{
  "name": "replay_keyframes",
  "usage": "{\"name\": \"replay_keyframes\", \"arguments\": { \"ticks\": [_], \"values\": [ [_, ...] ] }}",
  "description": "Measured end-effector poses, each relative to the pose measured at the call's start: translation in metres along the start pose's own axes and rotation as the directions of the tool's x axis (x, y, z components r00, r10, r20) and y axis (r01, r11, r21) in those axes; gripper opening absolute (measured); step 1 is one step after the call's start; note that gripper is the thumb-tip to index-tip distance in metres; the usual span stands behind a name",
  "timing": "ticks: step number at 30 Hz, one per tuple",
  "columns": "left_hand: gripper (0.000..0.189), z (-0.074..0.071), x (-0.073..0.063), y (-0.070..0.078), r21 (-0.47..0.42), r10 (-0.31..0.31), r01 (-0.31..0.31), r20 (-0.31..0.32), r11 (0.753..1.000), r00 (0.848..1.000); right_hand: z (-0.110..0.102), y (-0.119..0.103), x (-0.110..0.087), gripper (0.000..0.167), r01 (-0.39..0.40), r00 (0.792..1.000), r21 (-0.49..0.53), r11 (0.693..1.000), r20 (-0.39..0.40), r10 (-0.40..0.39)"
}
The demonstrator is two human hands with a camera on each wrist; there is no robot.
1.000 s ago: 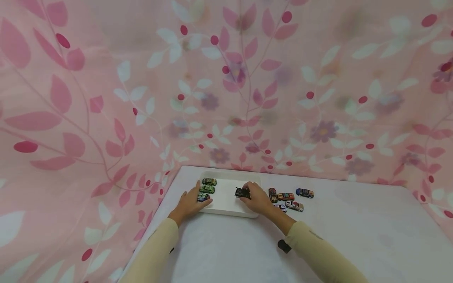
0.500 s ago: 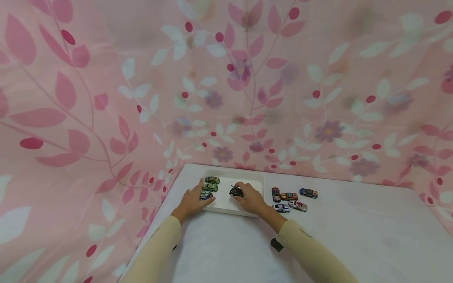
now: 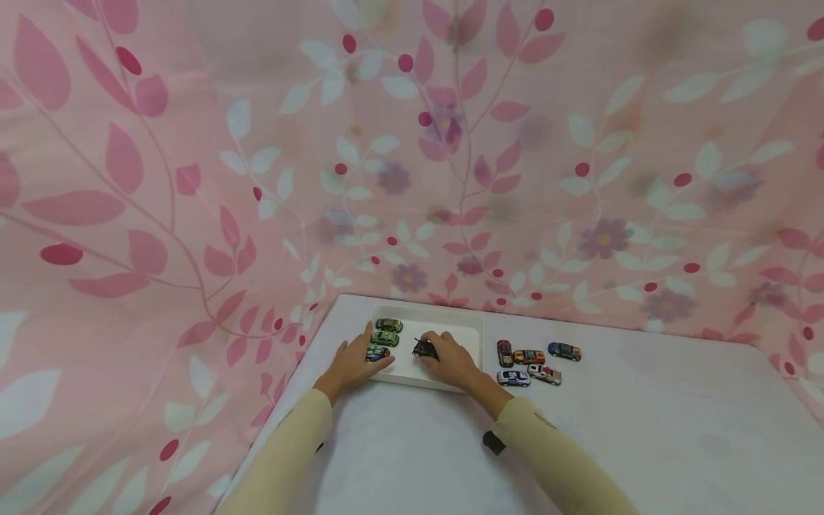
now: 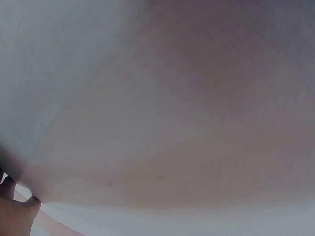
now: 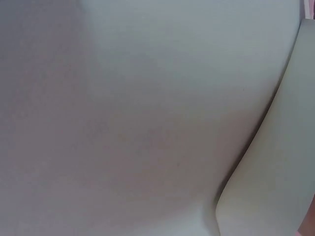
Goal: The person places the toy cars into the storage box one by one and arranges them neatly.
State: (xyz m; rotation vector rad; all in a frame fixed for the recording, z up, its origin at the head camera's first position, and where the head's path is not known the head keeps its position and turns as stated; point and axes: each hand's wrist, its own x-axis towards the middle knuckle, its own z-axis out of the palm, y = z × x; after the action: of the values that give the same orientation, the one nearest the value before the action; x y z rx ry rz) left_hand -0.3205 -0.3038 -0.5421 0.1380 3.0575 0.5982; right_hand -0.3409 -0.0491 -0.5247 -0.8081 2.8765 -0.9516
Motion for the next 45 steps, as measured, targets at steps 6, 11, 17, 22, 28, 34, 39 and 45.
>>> {"name": "replay_keyframes", "arguments": {
  "ticks": [6, 11, 17, 22, 28, 34, 39, 45],
  "values": [
    [0.108, 0.0, 0.0, 0.005, -0.004, 0.004, -0.004, -0.005, 1.0, 1.0, 0.008, -0.001, 0.004, 0.042, -0.011, 1.0, 0.0, 1.0, -0.008, 0.011],
    [0.107, 0.002, 0.001, 0.007, -0.002, 0.02, -0.02, -0.012, 1.0, 1.0, 0.013, -0.004, 0.004, 0.04, -0.009, 1.0, 0.02, 1.0, 0.013, 0.009],
    [0.107, 0.005, 0.003, 0.007, 0.002, 0.028, -0.028, -0.006, 1.0, 1.0, 0.017, -0.003, 0.007, 0.037, -0.022, 1.0, 0.04, 0.999, 0.017, 0.021],
    [0.109, 0.006, 0.006, 0.007, 0.009, 0.021, -0.021, 0.005, 1.0, 1.0, 0.018, 0.0, 0.009, 0.034, -0.057, 0.998, 0.064, 0.996, 0.035, 0.055],
    [0.109, 0.002, 0.006, 0.004, 0.031, 0.018, -0.017, -0.015, 0.999, 1.0, 0.02, -0.002, 0.014, 0.036, -0.056, 0.998, 0.074, 0.996, 0.043, 0.053],
    [0.109, -0.003, 0.002, 0.004, -0.001, 0.013, -0.013, -0.027, 1.0, 1.0, 0.024, -0.007, 0.019, 0.038, -0.097, 0.994, 0.066, 0.993, 0.048, 0.094],
    [0.108, -0.002, -0.001, 0.003, 0.003, 0.017, -0.017, -0.024, 1.0, 1.0, 0.028, -0.007, 0.017, 0.038, -0.123, 0.992, 0.077, 0.989, 0.051, 0.119],
    [0.108, -0.001, -0.002, 0.002, -0.014, 0.01, -0.01, -0.017, 1.0, 1.0, 0.031, -0.008, 0.014, 0.038, -0.126, 0.992, 0.079, 0.989, 0.041, 0.123]
  ]
}}
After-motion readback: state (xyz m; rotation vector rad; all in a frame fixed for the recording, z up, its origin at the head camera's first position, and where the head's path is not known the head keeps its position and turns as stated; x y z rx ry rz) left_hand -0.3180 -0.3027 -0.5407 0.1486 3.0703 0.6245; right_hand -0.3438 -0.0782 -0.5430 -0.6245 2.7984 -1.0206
